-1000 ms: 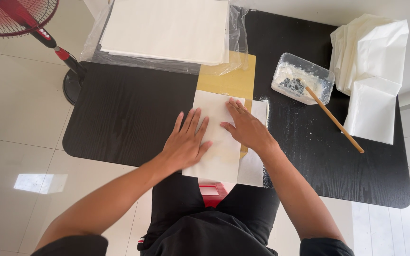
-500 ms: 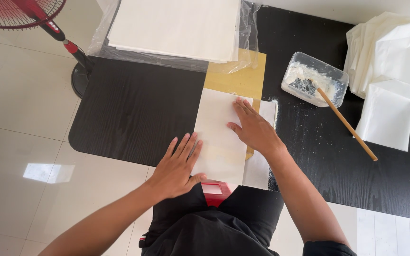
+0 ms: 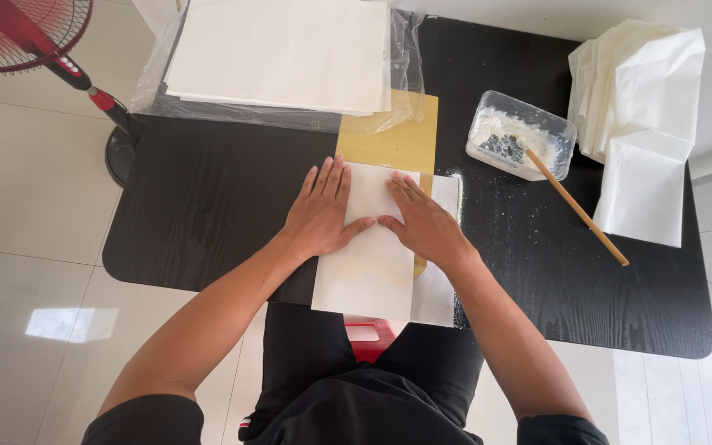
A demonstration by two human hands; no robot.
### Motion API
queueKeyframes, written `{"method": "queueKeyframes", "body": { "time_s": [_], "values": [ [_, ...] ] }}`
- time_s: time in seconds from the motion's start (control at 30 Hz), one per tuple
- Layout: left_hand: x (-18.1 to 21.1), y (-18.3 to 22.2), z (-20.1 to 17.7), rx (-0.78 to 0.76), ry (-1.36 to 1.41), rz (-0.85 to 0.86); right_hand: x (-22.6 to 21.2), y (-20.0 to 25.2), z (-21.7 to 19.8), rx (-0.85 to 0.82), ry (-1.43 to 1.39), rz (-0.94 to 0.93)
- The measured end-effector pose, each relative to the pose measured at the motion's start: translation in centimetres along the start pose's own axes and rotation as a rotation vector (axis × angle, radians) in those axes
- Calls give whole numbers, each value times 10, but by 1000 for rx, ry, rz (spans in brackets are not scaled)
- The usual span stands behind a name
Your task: Folding paper sheets and applying adhesive with a brush to create bags
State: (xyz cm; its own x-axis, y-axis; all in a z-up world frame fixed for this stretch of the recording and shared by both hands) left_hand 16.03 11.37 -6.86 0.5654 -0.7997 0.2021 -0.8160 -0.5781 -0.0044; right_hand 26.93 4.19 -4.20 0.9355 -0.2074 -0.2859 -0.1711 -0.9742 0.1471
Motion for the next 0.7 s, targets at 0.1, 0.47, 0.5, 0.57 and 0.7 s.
{"method": "queueKeyframes", "body": {
  "time_s": [0.1, 0.47, 0.5, 0.57, 0.7],
  "values": [
    [2, 12, -2, 13, -9, 6, 1, -2, 3, 6, -9, -13],
    [2, 125, 10, 43, -135, 130, 9, -4, 15, 22, -17, -16],
    [2, 134, 11, 54, -159, 145, 11, -5, 16, 28, -9, -24],
    [2, 143, 10, 42, -150, 166, 15, -7, 21, 49, 3, -42],
    [22, 153, -18, 161, -214, 364, 23, -13, 39, 116, -94, -145]
  ]
}}
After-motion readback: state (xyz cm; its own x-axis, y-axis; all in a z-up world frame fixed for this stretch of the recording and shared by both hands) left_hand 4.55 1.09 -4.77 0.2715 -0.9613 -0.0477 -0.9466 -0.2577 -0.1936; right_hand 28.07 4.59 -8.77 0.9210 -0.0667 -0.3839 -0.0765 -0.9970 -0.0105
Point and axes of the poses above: each hand's wrist, its own y-axis away from the middle knuckle, its own z-axis out of the palm, x = y × z, the point moved 10 cm from there along -y, towards the middle knuckle, and after that the axes turned 5 degrees about x, right-handed, at the moved point
